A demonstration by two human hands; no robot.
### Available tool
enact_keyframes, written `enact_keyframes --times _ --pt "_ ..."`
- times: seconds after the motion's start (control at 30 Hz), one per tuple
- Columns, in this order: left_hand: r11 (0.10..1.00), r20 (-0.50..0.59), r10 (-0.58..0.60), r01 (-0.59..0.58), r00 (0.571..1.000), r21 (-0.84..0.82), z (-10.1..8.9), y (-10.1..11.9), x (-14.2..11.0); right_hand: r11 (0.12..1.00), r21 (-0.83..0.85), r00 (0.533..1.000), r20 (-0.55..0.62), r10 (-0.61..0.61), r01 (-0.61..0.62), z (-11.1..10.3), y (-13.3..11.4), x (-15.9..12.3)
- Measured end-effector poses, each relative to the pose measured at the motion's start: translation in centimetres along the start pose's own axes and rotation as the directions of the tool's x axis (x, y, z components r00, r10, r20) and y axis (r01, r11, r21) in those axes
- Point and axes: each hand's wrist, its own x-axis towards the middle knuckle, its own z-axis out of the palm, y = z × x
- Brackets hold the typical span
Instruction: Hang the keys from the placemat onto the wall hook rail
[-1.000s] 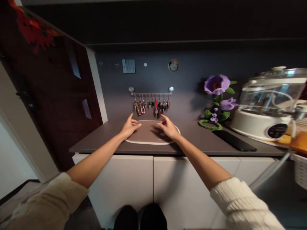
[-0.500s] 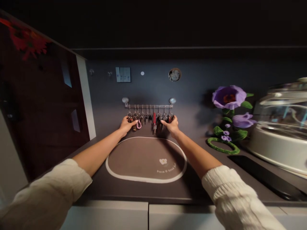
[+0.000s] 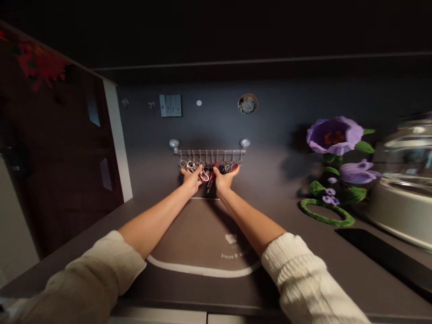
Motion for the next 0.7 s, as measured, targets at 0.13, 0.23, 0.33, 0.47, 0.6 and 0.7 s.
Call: enact_keyframes --times 0.13,0.23,0.33,0.47,0.6,0.7 --pt "0.984 -0.010 -0.068 0.065 0.998 -0.168 1.1 1.3 -0.6 0.998 -0.031 0.997 -0.054 0.051 -0.053 0.8 -1.2 -0.3" --pt "0.956 -0.053 -0.111 0.092 0.992 -0.278 2.4 2.5 -0.9 0.997 -0.020 0.991 -0.117 0.071 -0.074 1.4 -2.6 -0.1" --pt "0.932 -0.114 -0.164 0.116 0.980 -0.343 3.9 3.9 -1.1 0.989 -0.007 0.976 -0.166 0.142 -0.146 2.4 -4.0 0.5" --pt "0.909 -0.183 -0.217 0.130 0.959 -0.397 5.6 5.8 -1.1 0.984 -0.032 0.959 -0.232 0.163 -0.175 4.0 -5.3 1.8" --pt "0.926 -0.190 -0.182 0.103 0.965 -0.363 6.4 7.1 -1.1 0.990 -0.119 0.995 -0.080 0.064 -0.073 5.2 -5.5 3.4" --pt "0.941 -0.182 -0.134 0.067 0.974 -0.332 6.8 7.2 -1.4 0.994 -0.099 0.994 -0.093 -0.058 0.048 5.5 -5.6 3.9"
